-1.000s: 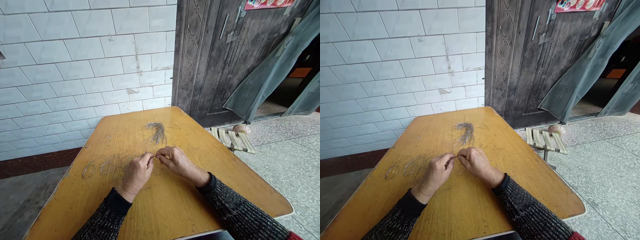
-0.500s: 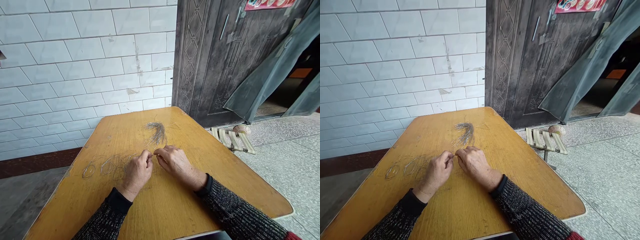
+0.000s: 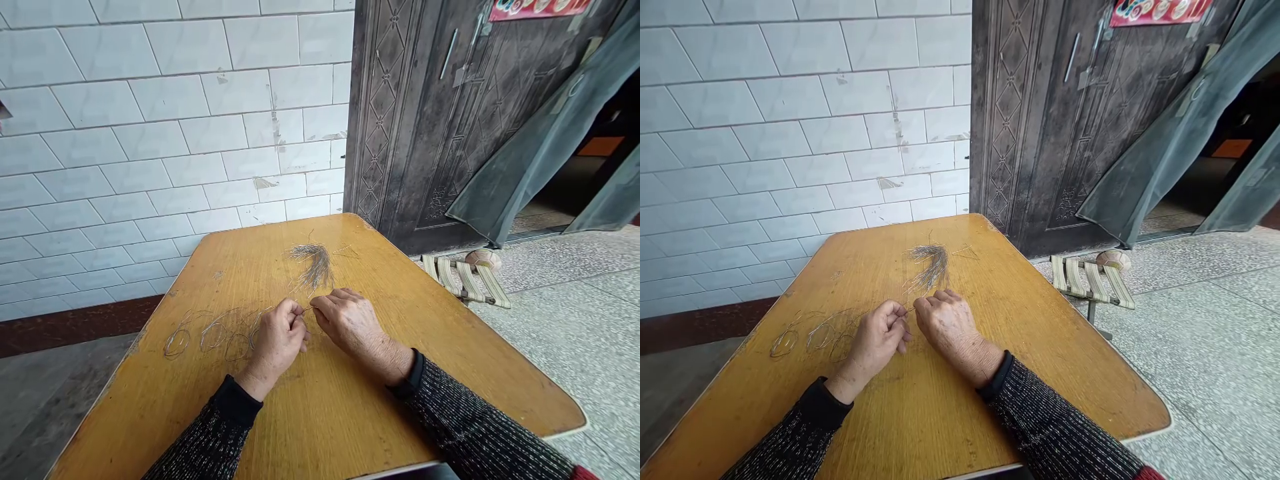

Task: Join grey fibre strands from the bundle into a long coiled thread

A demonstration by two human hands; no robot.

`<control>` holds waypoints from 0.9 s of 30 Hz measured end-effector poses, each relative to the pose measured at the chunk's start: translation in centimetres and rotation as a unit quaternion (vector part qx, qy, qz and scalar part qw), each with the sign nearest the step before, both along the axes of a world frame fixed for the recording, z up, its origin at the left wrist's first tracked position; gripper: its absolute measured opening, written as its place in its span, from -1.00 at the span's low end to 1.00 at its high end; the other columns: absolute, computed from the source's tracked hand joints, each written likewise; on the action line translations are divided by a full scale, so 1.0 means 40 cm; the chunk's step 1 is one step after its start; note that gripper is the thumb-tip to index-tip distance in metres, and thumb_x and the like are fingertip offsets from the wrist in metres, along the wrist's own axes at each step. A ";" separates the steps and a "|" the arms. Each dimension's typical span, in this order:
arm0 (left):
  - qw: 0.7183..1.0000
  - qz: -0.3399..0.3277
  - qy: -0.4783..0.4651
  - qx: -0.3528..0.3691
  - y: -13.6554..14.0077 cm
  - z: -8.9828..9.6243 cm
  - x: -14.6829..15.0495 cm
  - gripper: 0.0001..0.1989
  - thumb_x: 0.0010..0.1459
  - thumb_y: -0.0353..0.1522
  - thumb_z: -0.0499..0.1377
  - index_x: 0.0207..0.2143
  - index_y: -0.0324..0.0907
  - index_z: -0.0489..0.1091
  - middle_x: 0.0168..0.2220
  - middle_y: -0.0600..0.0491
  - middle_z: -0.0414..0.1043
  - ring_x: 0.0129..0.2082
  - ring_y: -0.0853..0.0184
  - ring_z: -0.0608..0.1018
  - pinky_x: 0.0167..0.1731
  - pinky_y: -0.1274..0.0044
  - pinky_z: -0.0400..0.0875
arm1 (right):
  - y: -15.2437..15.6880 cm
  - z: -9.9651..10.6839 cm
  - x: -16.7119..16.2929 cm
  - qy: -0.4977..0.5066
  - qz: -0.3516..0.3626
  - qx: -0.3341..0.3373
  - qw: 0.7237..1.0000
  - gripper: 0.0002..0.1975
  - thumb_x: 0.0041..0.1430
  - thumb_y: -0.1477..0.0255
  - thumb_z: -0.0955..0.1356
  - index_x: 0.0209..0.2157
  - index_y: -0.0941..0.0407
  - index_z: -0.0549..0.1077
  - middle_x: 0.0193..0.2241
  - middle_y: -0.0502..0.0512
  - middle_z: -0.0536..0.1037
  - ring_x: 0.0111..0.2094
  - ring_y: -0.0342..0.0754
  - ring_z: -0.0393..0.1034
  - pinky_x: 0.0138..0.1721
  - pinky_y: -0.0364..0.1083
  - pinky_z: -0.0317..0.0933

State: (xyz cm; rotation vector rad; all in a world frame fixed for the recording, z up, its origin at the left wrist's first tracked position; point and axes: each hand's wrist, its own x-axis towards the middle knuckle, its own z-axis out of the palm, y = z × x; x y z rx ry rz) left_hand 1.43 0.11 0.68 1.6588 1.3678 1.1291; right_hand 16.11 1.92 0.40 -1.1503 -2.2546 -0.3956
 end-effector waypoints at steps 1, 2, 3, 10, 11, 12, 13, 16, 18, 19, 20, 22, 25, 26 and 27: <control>0.999 -0.012 -0.025 -0.024 0.001 -0.002 -0.001 -0.92 -0.05 -0.49 0.07 -0.49 -0.14 0.23 -0.71 0.19 0.34 -0.77 0.45 0.38 -0.70 0.63 0.17 | 0.002 0.002 0.003 -0.006 -0.004 -0.004 1.000 -0.84 0.12 0.54 0.24 -0.47 0.14 0.41 -0.60 0.07 0.47 -0.52 -0.10 0.27 -0.44 -0.10 0.01; 0.998 -0.020 -0.048 -0.046 0.003 -0.004 -0.001 -0.93 -0.05 -0.48 0.07 -0.49 -0.15 0.22 -0.69 0.19 0.36 -0.77 0.45 0.39 -0.70 0.64 0.18 | 0.003 0.005 0.005 -0.010 -0.008 -0.002 1.000 -0.86 0.12 0.54 0.24 -0.43 0.14 0.42 -0.59 0.08 0.47 -0.50 -0.08 0.27 -0.42 -0.10 0.03; 0.996 -0.024 -0.065 -0.063 0.004 -0.006 -0.002 -0.94 -0.04 -0.47 0.07 -0.48 -0.16 0.22 -0.68 0.17 0.38 -0.76 0.45 0.41 -0.70 0.64 0.19 | 0.003 0.008 0.007 -0.011 -0.013 0.003 1.000 -0.87 0.11 0.54 0.24 -0.38 0.14 0.42 -0.55 0.09 0.48 -0.47 -0.06 0.28 -0.41 -0.09 0.06; 0.984 -0.018 -0.133 -0.117 -0.003 -0.004 0.007 -0.97 0.00 -0.43 0.05 -0.48 -0.19 0.22 -0.59 0.09 0.45 -0.66 0.44 0.49 -0.67 0.65 0.22 | -0.005 0.019 0.009 0.017 -0.009 0.065 0.998 -0.87 0.14 0.56 0.23 -0.31 0.13 0.38 -0.22 0.15 0.44 -0.21 -0.01 0.24 -0.22 -0.06 0.14; 0.982 -0.016 -0.148 -0.118 -0.005 -0.003 0.010 -0.97 0.00 -0.42 0.06 -0.48 -0.19 0.22 -0.60 0.08 0.45 -0.66 0.43 0.48 -0.66 0.64 0.22 | -0.004 0.016 0.009 0.015 -0.006 0.068 0.998 -0.88 0.16 0.55 0.22 -0.36 0.13 0.37 -0.25 0.14 0.43 -0.21 -0.01 0.23 -0.22 -0.05 0.13; 0.980 -0.014 -0.161 -0.118 -0.006 -0.003 0.013 -0.96 -0.01 -0.42 0.07 -0.48 -0.19 0.21 -0.60 0.08 0.45 -0.66 0.43 0.48 -0.66 0.64 0.23 | -0.002 0.013 0.008 0.014 -0.006 0.072 0.997 -0.87 0.17 0.55 0.22 -0.40 0.13 0.37 -0.28 0.14 0.43 -0.22 -0.01 0.23 -0.22 -0.05 0.13; 0.978 -0.011 -0.173 -0.118 -0.007 -0.003 0.016 -0.95 -0.02 -0.42 0.08 -0.48 -0.19 0.21 -0.61 0.08 0.45 -0.66 0.43 0.48 -0.65 0.63 0.24 | 0.001 0.009 0.008 0.014 -0.009 0.075 0.997 -0.85 0.18 0.55 0.21 -0.42 0.13 0.37 -0.31 0.14 0.43 -0.22 -0.01 0.22 -0.22 -0.04 0.12; 0.973 -0.002 -0.194 -0.125 -0.008 -0.007 0.022 -0.91 -0.02 -0.40 0.10 -0.45 -0.19 0.20 -0.60 0.08 0.45 -0.65 0.40 0.49 -0.63 0.60 0.27 | 0.009 -0.001 0.006 0.016 -0.023 0.081 0.996 -0.84 0.17 0.57 0.21 -0.44 0.13 0.36 -0.36 0.13 0.42 -0.25 -0.02 0.22 -0.23 -0.04 0.10; 0.969 0.002 -0.205 -0.134 -0.007 -0.011 0.024 -0.89 -0.01 -0.37 0.11 -0.43 -0.19 0.20 -0.57 0.05 0.47 -0.62 0.38 0.51 -0.61 0.59 0.29 | 0.008 0.001 0.006 0.021 -0.027 0.085 0.996 -0.83 0.18 0.56 0.21 -0.45 0.13 0.36 -0.40 0.12 0.42 -0.28 -0.02 0.22 -0.25 -0.05 0.11; 0.968 0.006 -0.210 -0.135 -0.006 -0.013 0.023 -0.88 0.00 -0.35 0.12 -0.42 -0.19 0.21 -0.55 0.04 0.48 -0.59 0.36 0.52 -0.60 0.58 0.30 | 0.005 0.005 0.007 0.029 -0.025 0.091 0.995 -0.84 0.18 0.54 0.21 -0.44 0.13 0.37 -0.40 0.13 0.42 -0.27 -0.02 0.23 -0.24 -0.04 0.11; 0.967 0.011 -0.215 -0.134 -0.004 -0.014 0.021 -0.86 0.00 -0.33 0.12 -0.41 -0.19 0.21 -0.52 0.02 0.49 -0.56 0.35 0.54 -0.59 0.58 0.30 | 0.000 0.010 0.007 0.042 -0.021 0.101 0.994 -0.86 0.18 0.53 0.22 -0.41 0.12 0.38 -0.37 0.14 0.43 -0.24 0.00 0.23 -0.21 -0.03 0.12; 0.965 0.021 -0.228 -0.129 0.000 -0.015 0.015 -0.83 0.01 -0.31 0.14 -0.39 -0.20 0.23 -0.47 -0.02 0.51 -0.50 0.33 0.56 -0.56 0.58 0.31 | -0.012 0.023 0.008 0.078 -0.006 0.125 0.989 -0.89 0.17 0.49 0.23 -0.33 0.12 0.38 -0.28 0.15 0.44 -0.14 0.03 0.21 -0.12 0.02 0.10; 0.955 0.023 -0.263 -0.135 0.005 -0.017 0.003 -0.80 -0.01 -0.29 0.18 -0.38 -0.21 0.25 -0.38 -0.04 0.51 -0.43 0.32 0.56 -0.51 0.59 0.33 | -0.023 0.032 0.010 0.147 0.031 0.122 0.981 -0.88 0.16 0.45 0.25 -0.25 0.13 0.36 -0.22 0.17 0.42 -0.08 0.04 0.20 -0.05 0.05 0.09; 0.950 0.021 -0.278 -0.142 0.007 -0.017 0.000 -0.80 -0.01 -0.30 0.19 -0.38 -0.20 0.25 -0.34 -0.05 0.51 -0.40 0.33 0.56 -0.51 0.59 0.33 | -0.022 0.030 0.011 0.177 0.039 0.107 0.978 -0.87 0.15 0.44 0.26 -0.25 0.13 0.36 -0.23 0.18 0.42 -0.10 0.04 0.21 -0.07 0.04 0.12; 0.944 0.017 -0.294 -0.149 0.008 -0.018 -0.003 -0.80 -0.02 -0.30 0.20 -0.37 -0.20 0.26 -0.29 -0.06 0.50 -0.38 0.33 0.56 -0.51 0.60 0.33 | -0.019 0.025 0.011 0.210 0.044 0.087 0.973 -0.87 0.15 0.42 0.26 -0.24 0.13 0.35 -0.24 0.18 0.42 -0.12 0.03 0.23 -0.09 0.04 0.14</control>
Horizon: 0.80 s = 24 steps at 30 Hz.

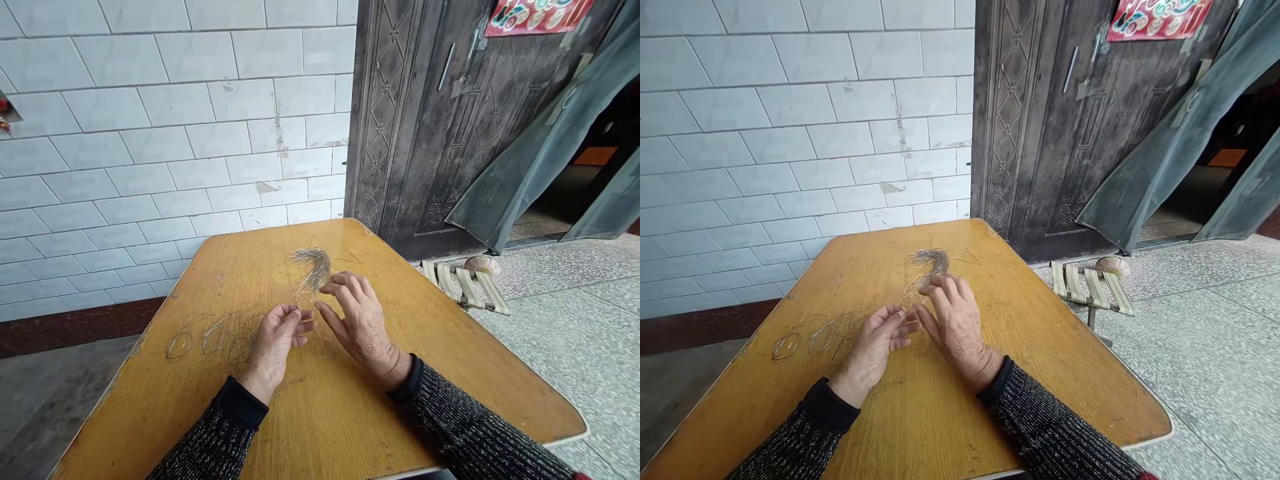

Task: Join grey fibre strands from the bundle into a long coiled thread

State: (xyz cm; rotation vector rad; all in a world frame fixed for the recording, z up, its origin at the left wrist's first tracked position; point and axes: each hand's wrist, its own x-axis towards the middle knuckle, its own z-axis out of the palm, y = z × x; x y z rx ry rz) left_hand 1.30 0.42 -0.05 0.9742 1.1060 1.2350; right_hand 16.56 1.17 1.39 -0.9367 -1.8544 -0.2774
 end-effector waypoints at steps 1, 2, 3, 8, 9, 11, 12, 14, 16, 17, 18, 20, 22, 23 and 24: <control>1.000 -0.004 -0.018 -0.006 0.001 -0.001 -0.003 -0.80 -0.03 -0.31 0.21 -0.37 -0.20 0.26 -0.25 -0.06 0.49 -0.37 0.33 0.55 -0.51 0.60 0.33 | 0.005 -0.007 0.001 0.035 0.008 -0.024 0.999 -0.86 0.15 0.40 0.26 -0.24 0.12 0.34 -0.24 0.18 0.42 -0.14 0.03 0.25 -0.11 0.04 0.16; 0.999 -0.008 -0.037 -0.010 0.002 -0.003 -0.005 -0.80 -0.03 -0.32 0.21 -0.37 -0.20 0.27 -0.23 -0.06 0.48 -0.35 0.33 0.55 -0.51 0.61 0.33 | 0.012 -0.015 0.001 0.071 0.012 -0.052 0.996 -0.85 0.15 0.38 0.26 -0.24 0.12 0.33 -0.24 0.18 0.42 -0.15 0.03 0.27 -0.13 0.04 0.17; 0.998 -0.012 -0.057 -0.013 0.003 -0.004 -0.006 -0.80 -0.04 -0.33 0.22 -0.36 -0.20 0.27 -0.22 -0.05 0.47 -0.34 0.34 0.54 -0.51 0.61 0.33 | 0.020 -0.023 0.002 0.106 0.018 -0.085 0.990 -0.83 0.15 0.35 0.26 -0.23 0.11 0.33 -0.25 0.18 0.43 -0.17 0.03 0.28 -0.15 0.04 0.19; 0.992 -0.028 -0.121 -0.023 0.006 -0.011 -0.007 -0.80 -0.08 -0.37 0.26 -0.38 -0.21 0.32 -0.29 0.02 0.44 -0.40 0.44 0.49 -0.53 0.65 0.31 | 0.047 -0.042 -0.003 0.200 0.138 -0.312 0.919 -0.74 0.14 0.24 0.24 -0.40 0.15 0.36 -0.49 0.06 0.43 -0.45 -0.12 0.31 -0.39 -0.11 0.21; 0.991 -0.032 -0.126 -0.025 0.006 -0.012 -0.006 -0.79 -0.10 -0.38 0.27 -0.38 -0.21 0.33 -0.31 0.04 0.43 -0.42 0.46 0.47 -0.54 0.66 0.30 | 0.048 -0.041 -0.005 0.208 0.172 -0.345 0.899 -0.71 0.13 0.23 0.24 -0.48 0.16 0.35 -0.56 0.02 0.40 -0.51 -0.15 0.28 -0.44 -0.14 0.18; 0.990 -0.039 -0.132 -0.030 0.006 -0.011 -0.004 -0.78 -0.13 -0.38 0.30 -0.39 -0.22 0.35 -0.35 0.08 0.41 -0.46 0.50 0.44 -0.58 0.68 0.26 | 0.047 -0.037 -0.008 0.238 0.222 -0.390 0.861 -0.67 0.10 0.20 0.25 -0.58 0.16 0.31 -0.63 -0.03 0.33 -0.57 -0.19 0.21 -0.49 -0.17 0.13; 0.990 -0.042 -0.133 -0.032 0.005 -0.009 -0.004 -0.78 -0.15 -0.39 0.30 -0.40 -0.22 0.36 -0.38 0.10 0.39 -0.49 0.52 0.41 -0.59 0.69 0.23 | 0.046 -0.034 -0.010 0.259 0.239 -0.407 0.843 -0.65 0.08 0.19 0.26 -0.60 0.16 0.30 -0.65 -0.04 0.32 -0.59 -0.21 0.19 -0.51 -0.17 0.11; 0.989 -0.051 -0.133 -0.033 0.005 -0.004 -0.006 -0.78 -0.17 -0.39 0.31 -0.41 -0.22 0.37 -0.42 0.12 0.35 -0.52 0.54 0.38 -0.62 0.70 0.19 | 0.043 -0.029 -0.011 0.295 0.260 -0.435 0.810 -0.64 0.04 0.16 0.29 -0.61 0.16 0.31 -0.66 -0.05 0.32 -0.60 -0.23 0.17 -0.52 -0.18 0.10; 0.990 -0.065 -0.123 -0.022 0.005 0.003 -0.011 -0.78 -0.16 -0.37 0.31 -0.42 -0.23 0.38 -0.43 0.12 0.34 -0.52 0.53 0.36 -0.62 0.69 0.18 | 0.040 -0.024 -0.012 0.315 0.269 -0.452 0.790 -0.63 0.00 0.14 0.31 -0.61 0.16 0.32 -0.66 -0.05 0.33 -0.61 -0.24 0.17 -0.52 -0.19 0.10; 0.991 -0.070 -0.114 -0.013 0.006 0.007 -0.014 -0.79 -0.15 -0.36 0.31 -0.41 -0.23 0.39 -0.42 0.11 0.34 -0.51 0.52 0.36 -0.61 0.69 0.18 | 0.039 -0.022 -0.012 0.321 0.270 -0.457 0.784 -0.63 -0.01 0.14 0.32 -0.62 0.16 0.31 -0.66 -0.06 0.33 -0.61 -0.24 0.17 -0.52 -0.19 0.09; 0.992 -0.072 -0.104 -0.004 0.007 0.011 -0.018 -0.79 -0.14 -0.34 0.30 -0.41 -0.23 0.40 -0.41 0.10 0.34 -0.50 0.51 0.36 -0.61 0.69 0.19 | 0.038 -0.021 -0.012 0.324 0.272 -0.461 0.780 -0.62 -0.03 0.13 0.33 -0.63 0.16 0.31 -0.67 -0.06 0.33 -0.61 -0.24 0.16 -0.53 -0.19 0.09; 0.994 -0.072 -0.087 0.011 0.010 0.015 -0.024 -0.78 -0.11 -0.31 0.29 -0.39 -0.23 0.41 -0.38 0.09 0.34 -0.49 0.51 0.35 -0.60 0.68 0.19 | 0.036 -0.019 -0.012 0.322 0.275 -0.468 0.776 -0.61 -0.05 0.13 0.34 -0.65 0.16 0.30 -0.68 -0.07 0.32 -0.63 -0.25 0.15 -0.54 -0.20 0.07; 0.994 -0.073 -0.083 0.018 0.013 0.017 -0.030 -0.78 -0.09 -0.28 0.27 -0.39 -0.23 0.42 -0.37 0.09 0.34 -0.49 0.52 0.35 -0.60 0.68 0.17 | 0.034 -0.018 -0.011 0.313 0.278 -0.472 0.776 -0.61 -0.05 0.13 0.35 -0.66 0.16 0.29 -0.69 -0.07 0.31 -0.64 -0.26 0.13 -0.55 -0.20 0.05; 0.993 -0.077 -0.084 0.020 0.014 0.017 -0.031 -0.78 -0.07 -0.27 0.27 -0.39 -0.23 0.42 -0.38 0.09 0.34 -0.50 0.52 0.35 -0.60 0.69 0.17 | 0.034 -0.018 -0.011 0.306 0.280 -0.473 0.777 -0.60 -0.05 0.12 0.35 -0.67 0.16 0.29 -0.70 -0.08 0.31 -0.65 -0.26 0.12 -0.56 -0.20 0.04; 0.993 -0.082 -0.086 0.020 0.016 0.017 -0.032 -0.78 -0.06 -0.27 0.26 -0.40 -0.23 0.42 -0.39 0.09 0.35 -0.51 0.53 0.34 -0.61 0.69 0.16 | 0.034 -0.018 -0.011 0.300 0.281 -0.475 0.778 -0.60 -0.05 0.12 0.35 -0.67 0.16 0.29 -0.70 -0.08 0.31 -0.65 -0.27 0.12 -0.57 -0.20 0.03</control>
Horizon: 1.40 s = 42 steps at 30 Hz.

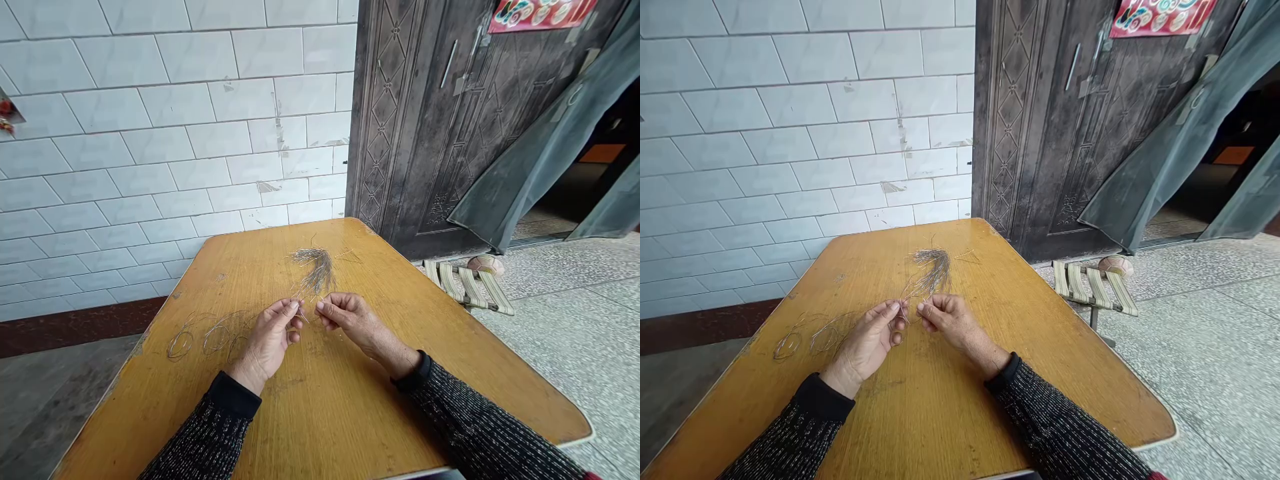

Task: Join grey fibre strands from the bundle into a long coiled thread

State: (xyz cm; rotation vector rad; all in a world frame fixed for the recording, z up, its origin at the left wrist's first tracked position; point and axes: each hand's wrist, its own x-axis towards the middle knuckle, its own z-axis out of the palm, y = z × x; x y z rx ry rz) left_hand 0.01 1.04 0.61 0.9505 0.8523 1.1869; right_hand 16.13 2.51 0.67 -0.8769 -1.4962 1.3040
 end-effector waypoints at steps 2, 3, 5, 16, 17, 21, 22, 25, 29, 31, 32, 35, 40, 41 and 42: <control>1.000 -0.007 -0.004 -0.002 0.001 -0.001 0.000 -0.78 -0.06 -0.27 0.26 -0.40 -0.24 0.42 -0.41 0.09 0.36 -0.53 0.54 0.34 -0.62 0.69 0.16 | 0.000 -0.001 0.000 -0.005 0.007 -0.002 1.000 -0.60 -0.05 0.12 0.35 -0.67 0.16 0.30 -0.70 -0.08 0.31 -0.66 -0.27 0.12 -0.58 -0.20 0.03; 1.000 -0.010 -0.008 -0.006 0.001 -0.001 0.000 -0.78 -0.06 -0.28 0.27 -0.39 -0.25 0.42 -0.42 0.09 0.36 -0.54 0.54 0.34 -0.62 0.69 0.16 | 0.000 -0.002 0.000 -0.006 0.011 -0.006 1.000 -0.60 -0.05 0.12 0.35 -0.67 0.16 0.30 -0.70 -0.08 0.31 -0.66 -0.27 0.12 -0.58 -0.20 0.03; 1.000 -0.012 -0.024 -0.014 0.001 -0.001 0.001 -0.77 -0.09 -0.30 0.29 -0.39 -0.27 0.43 -0.43 0.09 0.37 -0.55 0.55 0.35 -0.61 0.69 0.18 | 0.000 -0.002 0.001 -0.002 0.017 -0.016 1.000 -0.60 -0.05 0.11 0.35 -0.66 0.17 0.31 -0.70 -0.07 0.32 -0.66 -0.27 0.13 -0.58 -0.20 0.04; 0.993 -0.006 -0.115 -0.031 0.005 -0.006 0.004 -0.82 -0.14 -0.43 0.32 -0.43 -0.28 0.42 -0.51 0.10 0.40 -0.55 0.54 0.42 -0.57 0.71 0.32 | -0.010 0.000 -0.009 0.111 0.104 -0.051 0.987 -0.67 -0.23 0.33 0.49 -0.39 0.14 0.41 -0.53 -0.08 0.43 -0.53 -0.27 0.26 -0.53 -0.25 0.10; 0.992 -0.006 -0.120 -0.034 0.004 -0.006 0.005 -0.83 -0.14 -0.43 0.32 -0.44 -0.28 0.42 -0.51 0.10 0.40 -0.55 0.54 0.43 -0.57 0.72 0.33 | -0.010 -0.002 -0.011 0.111 0.101 -0.047 0.988 -0.68 -0.23 0.34 0.50 -0.39 0.14 0.41 -0.52 -0.07 0.44 -0.52 -0.27 0.26 -0.53 -0.25 0.10; 0.989 -0.005 -0.143 -0.044 0.002 -0.007 0.007 -0.86 -0.13 -0.45 0.31 -0.47 -0.29 0.41 -0.52 0.10 0.42 -0.54 0.54 0.45 -0.54 0.73 0.37 | -0.008 -0.011 -0.015 0.095 0.072 -0.025 0.993 -0.77 -0.17 0.35 0.47 -0.44 0.15 0.44 -0.54 -0.06 0.45 -0.56 -0.28 0.23 -0.56 -0.25 0.09; 0.988 -0.003 -0.147 -0.047 0.002 -0.007 0.008 -0.87 -0.12 -0.45 0.31 -0.47 -0.29 0.41 -0.52 0.10 0.42 -0.53 0.54 0.46 -0.54 0.73 0.38 | -0.009 -0.012 -0.015 0.092 0.070 -0.018 0.993 -0.78 -0.16 0.35 0.47 -0.45 0.15 0.45 -0.54 -0.06 0.45 -0.57 -0.28 0.23 -0.56 -0.24 0.09; 0.988 -0.003 -0.149 -0.051 0.001 -0.007 0.008 -0.88 -0.10 -0.46 0.30 -0.47 -0.28 0.41 -0.52 0.10 0.43 -0.54 0.54 0.47 -0.55 0.74 0.39 | -0.011 -0.012 -0.016 0.095 0.076 0.009 0.992 -0.82 -0.13 0.37 0.46 -0.46 0.13 0.46 -0.54 -0.06 0.46 -0.56 -0.28 0.23 -0.53 -0.24 0.11; 0.988 -0.011 -0.147 -0.053 0.001 -0.008 0.008 -0.88 -0.11 -0.46 0.30 -0.49 -0.29 0.40 -0.54 0.11 0.43 -0.57 0.55 0.47 -0.58 0.75 0.39 | -0.016 -0.015 -0.016 0.079 0.068 0.047 0.993 -0.84 -0.08 0.35 0.44 -0.44 0.12 0.47 -0.53 -0.05 0.46 -0.56 -0.26 0.22 -0.52 -0.22 0.11; 0.987 -0.014 -0.147 -0.055 0.001 -0.009 0.008 -0.87 -0.12 -0.46 0.31 -0.48 -0.30 0.41 -0.55 0.11 0.43 -0.59 0.55 0.46 -0.61 0.75 0.38 | -0.018 -0.018 -0.016 0.064 0.058 0.068 0.994 -0.83 -0.04 0.32 0.41 -0.42 0.12 0.47 -0.52 -0.04 0.45 -0.56 -0.26 0.21 -0.53 -0.22 0.11; 0.987 -0.016 -0.147 -0.056 0.001 -0.010 0.009 -0.86 -0.13 -0.45 0.31 -0.49 -0.30 0.41 -0.56 0.11 0.42 -0.60 0.55 0.46 -0.62 0.75 0.38 | -0.019 -0.020 -0.016 0.057 0.055 0.081 0.994 -0.83 -0.02 0.31 0.40 -0.41 0.12 0.46 -0.50 -0.03 0.45 -0.55 -0.25 0.21 -0.52 -0.22 0.11; 0.987 -0.022 -0.148 -0.058 0.000 -0.011 0.009 -0.86 -0.13 -0.44 0.32 -0.50 -0.30 0.40 -0.58 0.12 0.42 -0.62 0.56 0.44 -0.65 0.76 0.36 | -0.021 -0.026 -0.015 0.027 0.048 0.130 0.990 -0.81 0.05 0.28 0.35 -0.39 0.12 0.45 -0.48 0.00 0.44 -0.50 -0.22 0.23 -0.47 -0.19 0.14; 0.987 -0.016 -0.152 -0.049 0.000 -0.011 0.009 -0.84 -0.17 -0.46 0.34 -0.54 -0.29 0.40 -0.58 0.12 0.43 -0.61 0.56 0.44 -0.62 0.75 0.36 | -0.020 -0.031 -0.012 -0.035 0.042 0.185 0.981 -0.79 0.16 0.27 0.27 -0.39 0.10 0.43 -0.47 0.01 0.41 -0.47 -0.19 0.25 -0.43 -0.17 0.17; 0.987 -0.015 -0.151 -0.048 0.000 -0.010 0.009 -0.84 -0.18 -0.46 0.34 -0.54 -0.29 0.39 -0.59 0.12 0.42 -0.62 0.55 0.44 -0.62 0.75 0.36 | -0.020 -0.030 -0.011 -0.045 0.042 0.191 0.980 -0.79 0.17 0.27 0.26 -0.40 0.10 0.42 -0.48 0.01 0.40 -0.48 -0.19 0.25 -0.42 -0.16 0.17; 0.988 -0.015 -0.147 -0.048 0.000 -0.009 0.009 -0.84 -0.18 -0.46 0.34 -0.55 -0.29 0.39 -0.59 0.12 0.42 -0.62 0.55 0.44 -0.62 0.74 0.36 | -0.021 -0.028 -0.011 -0.054 0.041 0.198 0.978 -0.78 0.18 0.27 0.25 -0.41 0.10 0.41 -0.50 0.00 0.39 -0.48 -0.19 0.24 -0.41 -0.16 0.17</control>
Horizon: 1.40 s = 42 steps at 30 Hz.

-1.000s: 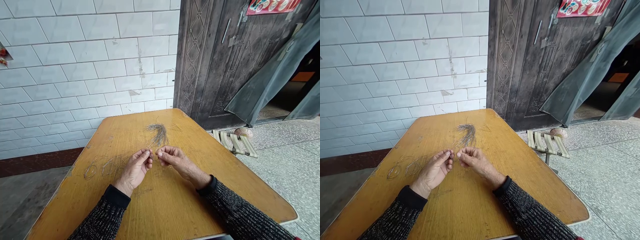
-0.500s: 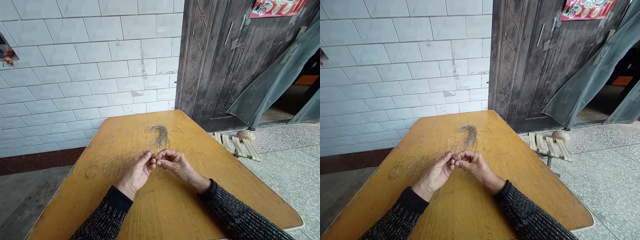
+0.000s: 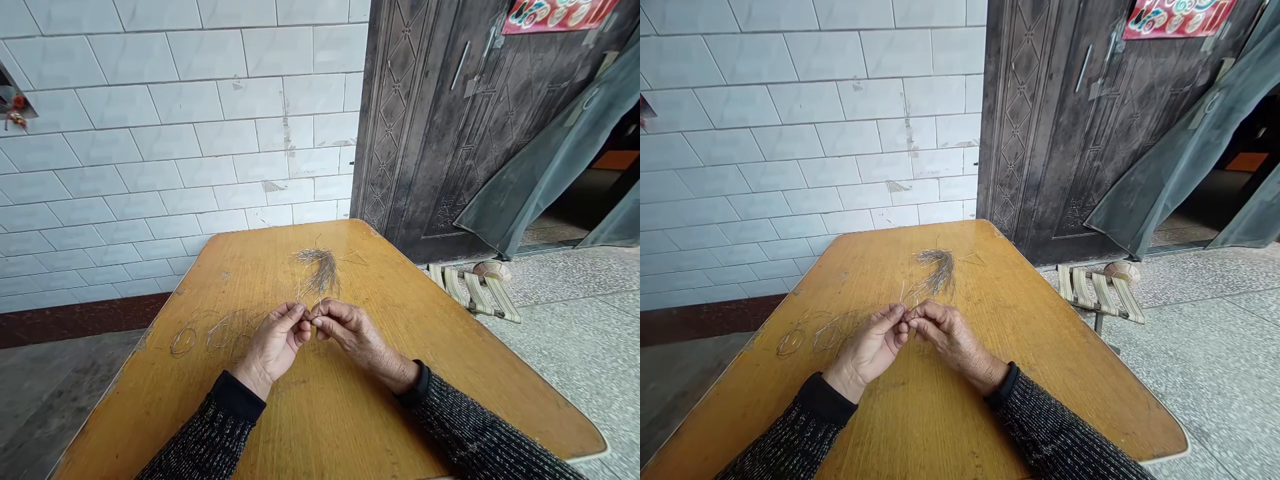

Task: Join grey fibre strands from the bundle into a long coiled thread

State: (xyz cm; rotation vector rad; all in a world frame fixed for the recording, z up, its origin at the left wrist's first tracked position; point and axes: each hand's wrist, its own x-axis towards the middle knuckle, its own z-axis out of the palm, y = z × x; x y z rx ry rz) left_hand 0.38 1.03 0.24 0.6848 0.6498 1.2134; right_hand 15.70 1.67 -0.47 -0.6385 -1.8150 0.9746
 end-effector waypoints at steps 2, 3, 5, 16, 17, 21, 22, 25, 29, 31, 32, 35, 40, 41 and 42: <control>1.000 0.001 0.007 0.001 0.000 0.003 0.000 -0.84 -0.17 -0.45 0.34 -0.56 -0.29 0.39 -0.60 0.12 0.42 -0.63 0.55 0.44 -0.61 0.74 0.35 | -0.003 0.005 0.000 -0.012 -0.003 0.013 1.000 -0.76 0.20 0.28 0.23 -0.43 0.10 0.39 -0.54 -0.01 0.37 -0.50 -0.18 0.24 -0.41 -0.15 0.17; 1.000 0.001 0.010 0.003 -0.001 0.005 0.000 -0.83 -0.18 -0.45 0.34 -0.56 -0.29 0.39 -0.60 0.12 0.42 -0.63 0.55 0.43 -0.61 0.73 0.35 | -0.004 0.008 0.000 -0.014 -0.002 0.016 1.000 -0.75 0.20 0.28 0.22 -0.44 0.10 0.39 -0.55 -0.01 0.36 -0.50 -0.18 0.24 -0.41 -0.15 0.17; 1.000 -0.001 0.016 0.009 -0.001 0.008 0.000 -0.82 -0.18 -0.44 0.35 -0.57 -0.29 0.38 -0.60 0.12 0.42 -0.63 0.56 0.43 -0.61 0.73 0.34 | -0.007 0.013 -0.001 -0.009 0.006 0.014 1.000 -0.74 0.21 0.28 0.21 -0.45 0.11 0.38 -0.55 -0.01 0.37 -0.50 -0.18 0.25 -0.40 -0.15 0.18; 0.999 -0.013 0.033 0.020 0.000 0.009 -0.007 -0.80 -0.21 -0.41 0.36 -0.56 -0.30 0.40 -0.59 0.11 0.42 -0.63 0.56 0.43 -0.60 0.73 0.34 | -0.010 0.022 -0.005 0.063 0.066 -0.093 0.991 -0.73 0.12 0.22 0.29 -0.48 0.13 0.38 -0.56 -0.03 0.40 -0.54 -0.21 0.29 -0.42 -0.17 0.22; 0.999 -0.012 0.032 0.019 0.001 0.009 -0.007 -0.80 -0.21 -0.42 0.37 -0.55 -0.30 0.40 -0.58 0.11 0.42 -0.62 0.56 0.43 -0.60 0.73 0.35 | -0.010 0.024 -0.006 0.071 0.069 -0.106 0.989 -0.73 0.10 0.21 0.30 -0.48 0.14 0.39 -0.56 -0.04 0.41 -0.54 -0.22 0.29 -0.42 -0.17 0.23; 0.999 -0.022 0.010 0.023 0.001 0.012 -0.011 -0.82 -0.21 -0.42 0.36 -0.54 -0.29 0.41 -0.56 0.12 0.42 -0.59 0.55 0.44 -0.58 0.73 0.36 | -0.004 0.023 -0.009 0.111 0.073 -0.169 0.977 -0.73 0.03 0.20 0.35 -0.46 0.14 0.41 -0.59 -0.04 0.42 -0.57 -0.23 0.30 -0.47 -0.19 0.23; 0.999 -0.027 0.001 0.025 0.001 0.013 -0.012 -0.82 -0.21 -0.42 0.36 -0.53 -0.28 0.41 -0.54 0.13 0.42 -0.58 0.55 0.45 -0.58 0.74 0.37 | -0.003 0.022 -0.010 0.122 0.075 -0.183 0.973 -0.73 0.01 0.20 0.36 -0.46 0.15 0.41 -0.58 -0.05 0.43 -0.59 -0.24 0.30 -0.48 -0.19 0.22; 0.999 -0.037 -0.015 0.026 -0.002 0.011 -0.014 -0.81 -0.19 -0.42 0.36 -0.50 -0.27 0.42 -0.51 0.13 0.42 -0.56 0.55 0.45 -0.56 0.74 0.37 | 0.002 0.015 -0.012 0.147 0.092 -0.217 0.961 -0.72 -0.03 0.20 0.39 -0.46 0.15 0.41 -0.55 -0.05 0.44 -0.61 -0.26 0.30 -0.52 -0.21 0.22; 0.998 -0.039 -0.015 0.053 -0.008 0.010 -0.013 -0.83 -0.16 -0.40 0.34 -0.52 -0.25 0.40 -0.52 0.15 0.41 -0.58 0.56 0.44 -0.55 0.72 0.37 | 0.002 0.006 -0.012 0.160 0.126 -0.233 0.951 -0.72 -0.02 0.21 0.39 -0.44 0.16 0.42 -0.52 -0.03 0.46 -0.59 -0.26 0.30 -0.49 -0.20 0.22; 0.996 -0.042 -0.017 0.071 -0.011 0.010 -0.012 -0.83 -0.16 -0.39 0.34 -0.53 -0.24 0.39 -0.54 0.16 0.40 -0.60 0.57 0.43 -0.55 0.72 0.36 | 0.000 0.003 -0.013 0.169 0.143 -0.237 0.946 -0.72 -0.01 0.21 0.39 -0.44 0.16 0.41 -0.51 -0.02 0.46 -0.57 -0.26 0.30 -0.48 -0.20 0.23; 0.996 -0.046 -0.019 0.077 -0.011 0.011 -0.012 -0.83 -0.16 -0.39 0.34 -0.52 -0.24 0.39 -0.55 0.17 0.40 -0.60 0.57 0.43 -0.55 0.72 0.36 | -0.001 0.002 -0.014 0.173 0.149 -0.239 0.944 -0.72 -0.01 0.21 0.39 -0.44 0.17 0.41 -0.51 -0.02 0.46 -0.57 -0.26 0.30 -0.48 -0.20 0.23; 0.995 -0.058 -0.019 0.074 -0.011 0.012 -0.015 -0.82 -0.17 -0.39 0.35 -0.51 -0.23 0.39 -0.53 0.16 0.42 -0.57 0.55 0.46 -0.57 0.73 0.35 | -0.001 0.003 -0.010 0.173 0.150 -0.247 0.941 -0.72 -0.01 0.21 0.39 -0.44 0.16 0.40 -0.52 -0.03 0.44 -0.59 -0.27 0.30 -0.50 -0.21 0.22; 0.996 -0.064 0.015 0.056 -0.008 0.014 -0.021 -0.80 -0.18 -0.38 0.35 -0.50 -0.23 0.38 -0.51 0.12 0.45 -0.56 0.52 0.47 -0.66 0.75 0.28 | 0.012 0.021 0.025 0.088 0.141 -0.248 0.954 -0.71 -0.03 0.21 0.39 -0.39 0.16 0.41 -0.52 -0.04 0.44 -0.57 -0.26 0.30 -0.50 -0.21 0.21; 0.996 -0.063 0.022 0.057 -0.008 0.014 -0.021 -0.79 -0.18 -0.38 0.35 -0.50 -0.23 0.37 -0.52 0.12 0.44 -0.57 0.52 0.47 -0.66 0.75 0.28 | 0.016 0.027 0.034 0.070 0.140 -0.241 0.958 -0.70 -0.03 0.21 0.39 -0.36 0.15 0.42 -0.50 -0.03 0.44 -0.55 -0.25 0.30 -0.49 -0.21 0.21; 0.996 -0.062 0.030 0.059 -0.009 0.014 -0.021 -0.79 -0.18 -0.38 0.35 -0.51 -0.23 0.36 -0.53 0.12 0.44 -0.58 0.52 0.47 -0.65 0.74 0.28 | 0.020 0.032 0.043 0.060 0.131 -0.230 0.962 -0.69 -0.03 0.21 0.39 -0.31 0.14 0.42 -0.47 -0.02 0.44 -0.51 -0.24 0.31 -0.48 -0.21 0.21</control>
